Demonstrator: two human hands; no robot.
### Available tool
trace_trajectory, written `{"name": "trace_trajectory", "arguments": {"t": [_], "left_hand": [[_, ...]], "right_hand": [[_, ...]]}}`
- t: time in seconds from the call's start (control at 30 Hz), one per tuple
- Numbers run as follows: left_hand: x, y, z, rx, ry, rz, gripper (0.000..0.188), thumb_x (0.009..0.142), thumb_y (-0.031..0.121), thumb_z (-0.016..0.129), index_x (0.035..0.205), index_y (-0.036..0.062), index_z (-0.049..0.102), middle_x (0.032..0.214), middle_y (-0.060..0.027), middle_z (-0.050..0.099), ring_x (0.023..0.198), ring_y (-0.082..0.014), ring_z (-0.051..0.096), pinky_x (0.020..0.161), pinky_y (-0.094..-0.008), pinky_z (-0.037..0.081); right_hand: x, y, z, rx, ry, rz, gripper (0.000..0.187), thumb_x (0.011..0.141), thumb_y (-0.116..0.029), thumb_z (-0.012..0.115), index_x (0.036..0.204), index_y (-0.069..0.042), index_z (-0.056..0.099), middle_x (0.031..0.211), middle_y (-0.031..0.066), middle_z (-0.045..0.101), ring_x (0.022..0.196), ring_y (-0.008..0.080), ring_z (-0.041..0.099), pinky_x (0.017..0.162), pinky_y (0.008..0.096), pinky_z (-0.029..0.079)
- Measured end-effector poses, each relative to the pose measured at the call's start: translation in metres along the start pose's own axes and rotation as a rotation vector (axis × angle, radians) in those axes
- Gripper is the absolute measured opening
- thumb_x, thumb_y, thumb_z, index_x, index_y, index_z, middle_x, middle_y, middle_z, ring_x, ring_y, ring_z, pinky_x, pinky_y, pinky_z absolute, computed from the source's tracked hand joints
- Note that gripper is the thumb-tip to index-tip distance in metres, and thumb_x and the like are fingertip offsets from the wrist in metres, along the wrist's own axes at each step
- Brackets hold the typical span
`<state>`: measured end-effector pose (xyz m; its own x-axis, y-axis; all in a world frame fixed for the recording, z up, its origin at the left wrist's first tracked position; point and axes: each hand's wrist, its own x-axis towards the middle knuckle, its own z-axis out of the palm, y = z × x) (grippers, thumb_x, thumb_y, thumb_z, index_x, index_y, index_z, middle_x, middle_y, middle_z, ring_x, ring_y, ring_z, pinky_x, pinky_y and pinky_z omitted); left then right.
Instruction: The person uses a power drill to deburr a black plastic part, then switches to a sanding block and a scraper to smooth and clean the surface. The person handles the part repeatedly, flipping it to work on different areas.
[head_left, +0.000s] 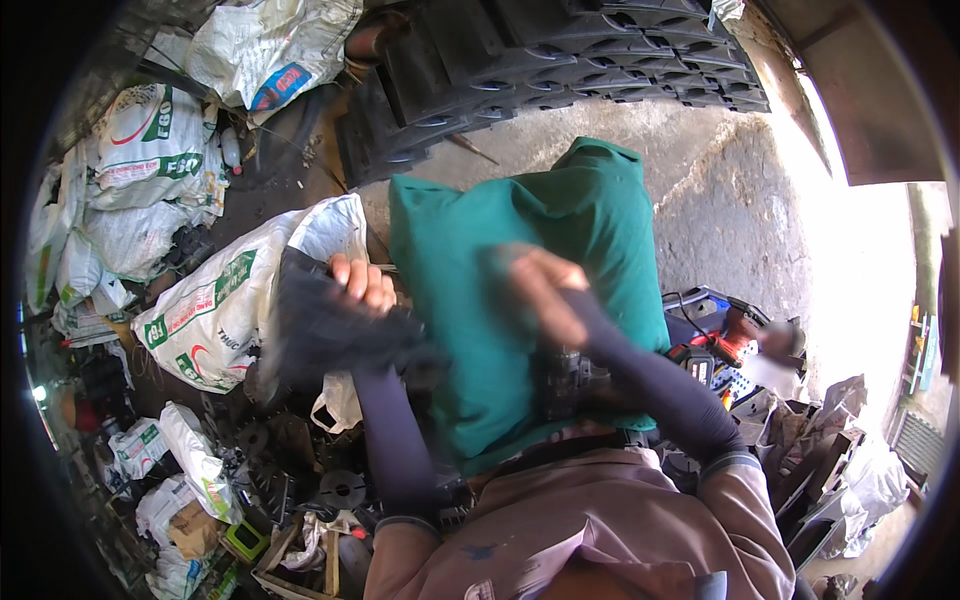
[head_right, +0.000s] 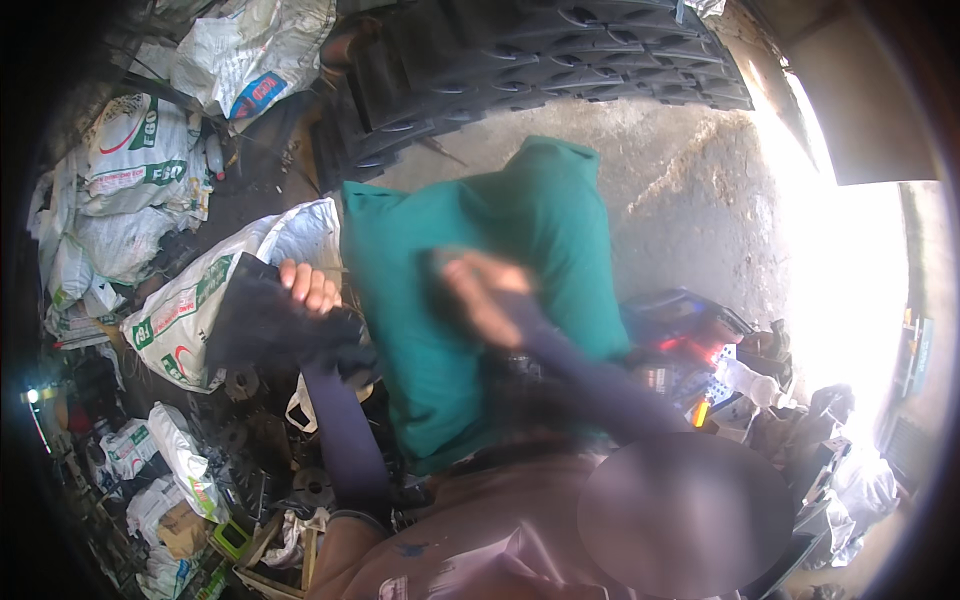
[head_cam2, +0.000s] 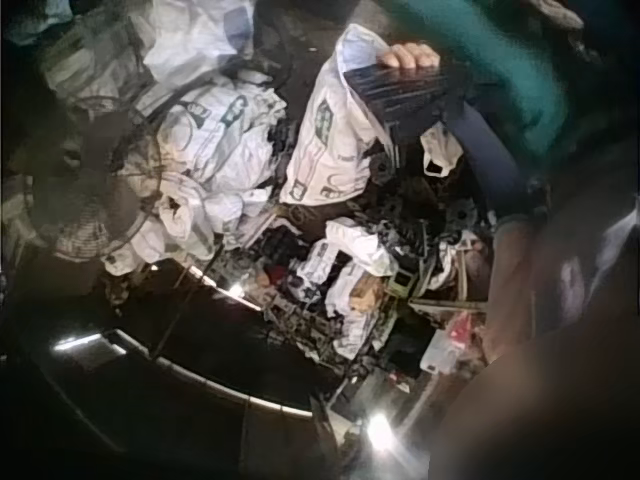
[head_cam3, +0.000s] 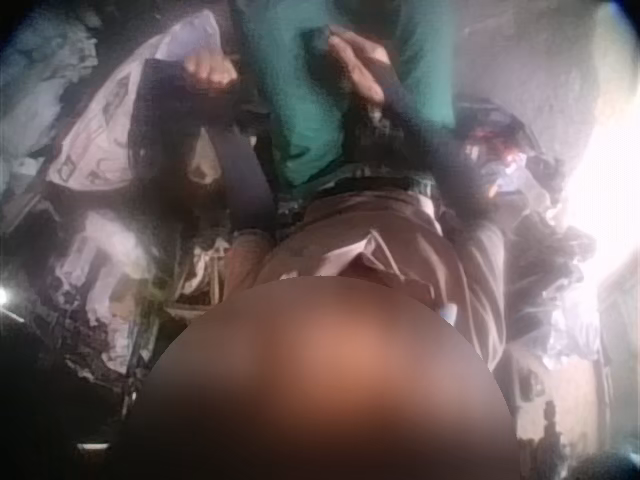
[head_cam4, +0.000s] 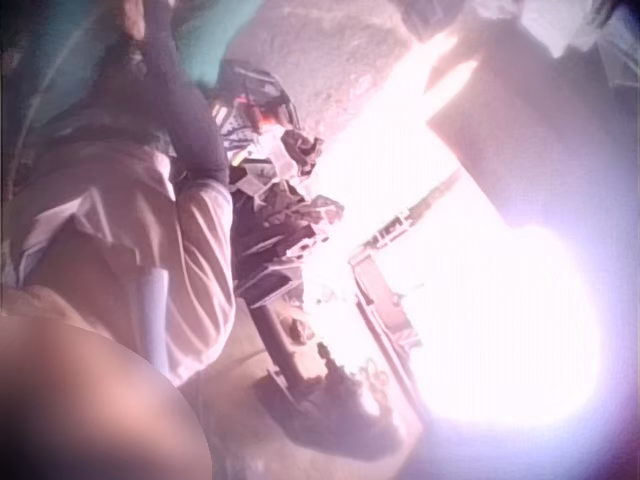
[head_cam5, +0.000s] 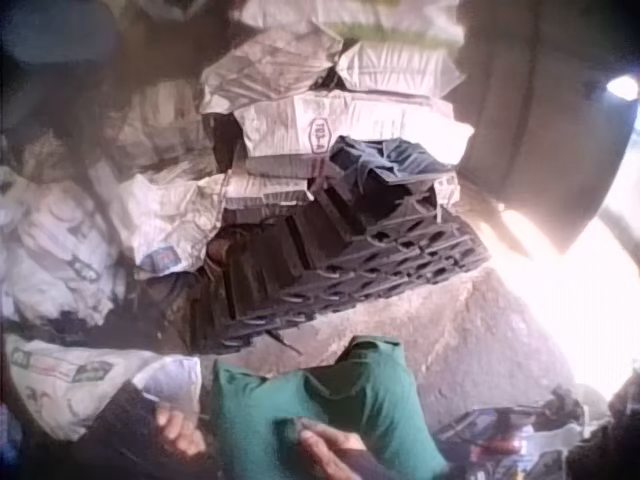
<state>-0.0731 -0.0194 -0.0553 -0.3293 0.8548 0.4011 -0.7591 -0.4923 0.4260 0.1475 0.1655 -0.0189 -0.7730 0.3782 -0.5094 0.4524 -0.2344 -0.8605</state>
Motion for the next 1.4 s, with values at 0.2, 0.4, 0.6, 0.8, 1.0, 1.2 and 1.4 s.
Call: {"name": "trace_trajectory", "arguments": {"t": [0.2,0.4,0.6,0.8,1.0,1.2,1.4], "left_hand": [[0.020,0.002,0.009,-0.199,-0.139,0.164,0.012,0.097,0.014,0.050,0.102,0.0035,0.051,0.089,-0.0094,0.056,0.082,-0.0237,0.057,0.070,-0.0359,0.049],[0.044,-0.036,0.019,-0.053,-0.070,0.151,0.031,0.097,0.025,0.048,0.123,0.0087,0.047,0.113,-0.0135,0.053,0.107,-0.0283,0.051,0.094,-0.0431,0.040],[0.027,-0.045,0.026,-0.077,0.373,-0.244,0.053,0.098,0.038,0.043,0.145,0.0132,0.033,0.140,-0.0158,0.045,0.130,-0.0291,0.041,0.109,-0.0442,0.031],[0.021,-0.098,0.031,-0.102,0.874,0.086,0.059,0.096,0.046,0.044,0.143,0.0114,0.035,0.137,-0.0130,0.047,0.127,-0.0266,0.045,0.107,-0.0446,0.033],[0.109,-0.104,0.081,0.399,2.248,0.582,0.066,0.094,0.054,0.046,0.141,0.0095,0.037,0.135,-0.0102,0.050,0.124,-0.0241,0.048,0.105,-0.0451,0.035],[0.051,-0.117,0.111,0.817,0.808,-0.029,0.056,0.093,0.028,0.057,0.138,0.0019,0.036,0.121,-0.0097,0.055,0.112,-0.0202,0.051,0.099,-0.0325,0.037],[0.036,-0.118,0.091,0.649,0.888,-0.144,0.046,0.091,0.018,0.061,0.129,-0.0014,0.043,0.110,-0.0073,0.060,0.098,-0.0154,0.056,0.088,-0.0260,0.042]], "right_hand": [[-0.016,-0.039,0.006,-0.006,-0.141,-0.241,0.064,0.095,-0.045,0.054,0.140,-0.001,0.041,0.087,0.0009,0.059,0.070,0.0047,0.049,0.064,0.0219,0.042],[-0.036,-0.050,0.043,0.320,-0.361,0.115,0.075,0.087,-0.048,0.065,0.134,0.004,0.040,0.084,0.0107,0.062,0.059,0.0138,0.053,0.055,0.0273,0.042],[-0.033,-0.030,0.021,0.377,-0.216,0.031,0.064,0.085,-0.039,0.071,0.134,-0.007,0.044,0.075,0.0047,0.055,0.056,0.0114,0.049,0.051,0.0264,0.039],[-0.048,-0.019,-0.004,0.348,-0.019,-0.023,0.052,0.087,-0.030,0.071,0.128,-0.005,0.050,0.084,0.0059,0.059,0.062,0.0107,0.052,0.055,0.0263,0.042],[-0.056,-0.008,-0.014,0.380,0.275,-0.050,0.041,0.091,-0.025,0.066,0.121,-0.003,0.050,0.075,0.0028,0.060,0.059,0.0100,0.054,0.053,0.0249,0.045],[-0.055,-0.005,-0.016,0.171,0.402,0.047,0.034,0.091,-0.027,0.065,0.110,-0.004,0.049,0.082,0.0054,0.060,0.063,0.0097,0.055,0.052,0.0252,0.044],[-0.076,-0.021,-0.069,-0.088,0.408,-0.197,0.027,0.088,-0.003,0.062,0.106,-0.005,0.043,0.097,0.0072,0.055,0.083,0.0121,0.053,0.072,0.0272,0.044]]}}
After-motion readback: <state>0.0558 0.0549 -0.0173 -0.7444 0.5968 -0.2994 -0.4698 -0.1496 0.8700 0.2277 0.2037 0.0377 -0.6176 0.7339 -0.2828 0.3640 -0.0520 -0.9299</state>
